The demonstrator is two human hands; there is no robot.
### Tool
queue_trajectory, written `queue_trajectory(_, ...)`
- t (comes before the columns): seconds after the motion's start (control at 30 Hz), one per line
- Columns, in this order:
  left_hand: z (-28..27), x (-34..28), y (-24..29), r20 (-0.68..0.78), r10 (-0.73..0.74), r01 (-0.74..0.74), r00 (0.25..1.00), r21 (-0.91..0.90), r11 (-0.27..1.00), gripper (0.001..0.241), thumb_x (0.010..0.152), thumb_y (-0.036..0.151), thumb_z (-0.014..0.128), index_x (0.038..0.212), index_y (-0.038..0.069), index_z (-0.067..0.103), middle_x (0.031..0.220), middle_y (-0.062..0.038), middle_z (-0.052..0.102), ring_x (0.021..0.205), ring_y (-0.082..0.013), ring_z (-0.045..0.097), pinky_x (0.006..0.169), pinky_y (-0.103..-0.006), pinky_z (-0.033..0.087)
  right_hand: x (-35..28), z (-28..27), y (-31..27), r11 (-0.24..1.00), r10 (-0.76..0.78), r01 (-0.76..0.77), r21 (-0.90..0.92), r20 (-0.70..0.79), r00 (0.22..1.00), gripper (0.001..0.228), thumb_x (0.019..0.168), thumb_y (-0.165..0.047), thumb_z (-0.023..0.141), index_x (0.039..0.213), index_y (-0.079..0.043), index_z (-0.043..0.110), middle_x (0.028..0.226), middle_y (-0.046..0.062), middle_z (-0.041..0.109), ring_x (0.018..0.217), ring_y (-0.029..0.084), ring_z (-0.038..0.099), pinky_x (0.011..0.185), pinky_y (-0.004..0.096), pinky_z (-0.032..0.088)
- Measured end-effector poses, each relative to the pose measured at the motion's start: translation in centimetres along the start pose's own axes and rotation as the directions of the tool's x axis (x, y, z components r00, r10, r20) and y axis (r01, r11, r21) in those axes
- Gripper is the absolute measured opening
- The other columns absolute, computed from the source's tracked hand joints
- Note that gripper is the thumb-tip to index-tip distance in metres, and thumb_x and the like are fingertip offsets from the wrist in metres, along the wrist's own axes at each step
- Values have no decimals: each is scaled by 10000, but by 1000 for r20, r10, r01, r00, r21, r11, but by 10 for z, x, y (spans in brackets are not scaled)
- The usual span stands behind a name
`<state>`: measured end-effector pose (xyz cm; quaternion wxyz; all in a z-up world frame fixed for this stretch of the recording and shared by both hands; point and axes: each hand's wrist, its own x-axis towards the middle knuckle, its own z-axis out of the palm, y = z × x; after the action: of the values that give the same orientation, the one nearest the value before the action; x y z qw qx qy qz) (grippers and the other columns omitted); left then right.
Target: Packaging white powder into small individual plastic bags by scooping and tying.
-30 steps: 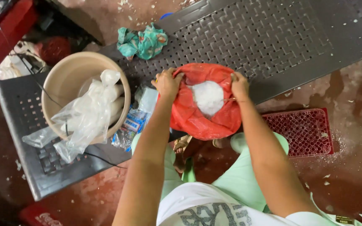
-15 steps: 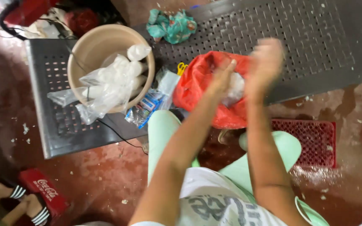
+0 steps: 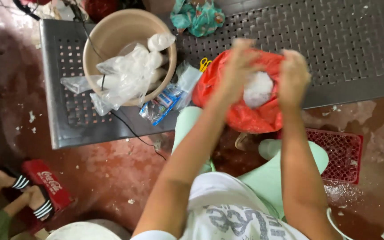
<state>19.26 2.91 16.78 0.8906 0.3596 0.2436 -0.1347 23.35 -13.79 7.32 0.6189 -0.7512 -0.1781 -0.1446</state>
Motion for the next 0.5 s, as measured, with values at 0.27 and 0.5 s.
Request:
queue_trajectory(0.27,-299,100,-66,-374,516,-8,770,804,595,395,882,323,592,1083,11,728,1013,-109,754,981,-196,678,887,-348,493,-70,-132,-37,917,-76,-45,-397,-284,956,311,1148,-175,482,1273,83,603,1254,241,627,1178,356,584,1011,477,476)
queue_trajectory(0.5,-340,128,-80,-211,597,251,774,968,16,484,898,80,516,1380,133,528,1178,-219,612,974,-437,638,793,-532,509,-144,-201,3,807,231,-464,-365,-529,817,274,1143,51,417,1330,-15,606,1193,141,687,1019,184,655,768,233,522)
